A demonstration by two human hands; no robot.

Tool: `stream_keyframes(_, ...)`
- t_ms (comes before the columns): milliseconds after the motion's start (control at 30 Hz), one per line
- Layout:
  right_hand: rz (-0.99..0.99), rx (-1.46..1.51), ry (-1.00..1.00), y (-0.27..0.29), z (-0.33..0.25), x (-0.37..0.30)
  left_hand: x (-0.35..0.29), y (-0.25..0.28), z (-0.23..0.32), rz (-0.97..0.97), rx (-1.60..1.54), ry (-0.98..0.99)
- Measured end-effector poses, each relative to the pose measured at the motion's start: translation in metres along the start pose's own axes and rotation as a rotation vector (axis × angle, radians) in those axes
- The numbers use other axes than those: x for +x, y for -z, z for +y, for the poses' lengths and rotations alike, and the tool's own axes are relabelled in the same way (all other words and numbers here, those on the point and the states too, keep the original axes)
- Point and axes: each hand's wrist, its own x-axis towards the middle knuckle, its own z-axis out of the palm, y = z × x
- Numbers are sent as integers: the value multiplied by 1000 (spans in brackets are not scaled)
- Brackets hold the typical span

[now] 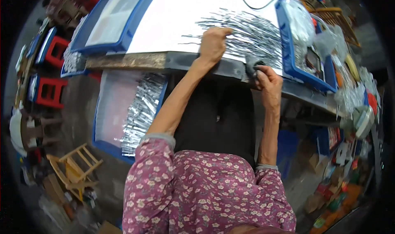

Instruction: Sorting and cleaning small metal components at an industrial workbench.

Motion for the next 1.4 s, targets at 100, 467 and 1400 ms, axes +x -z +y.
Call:
stream_keyframes(100,84,-175,64,1,-2,6,3,-21,-13,-9,82,-6)
stream_keyframes(467,89,-176,80,8,14,15,-42,28,18,207,-187,-50)
stream_keyframes(1400,56,-147,91,8,19,17,-204,131,-61,181,646,1010)
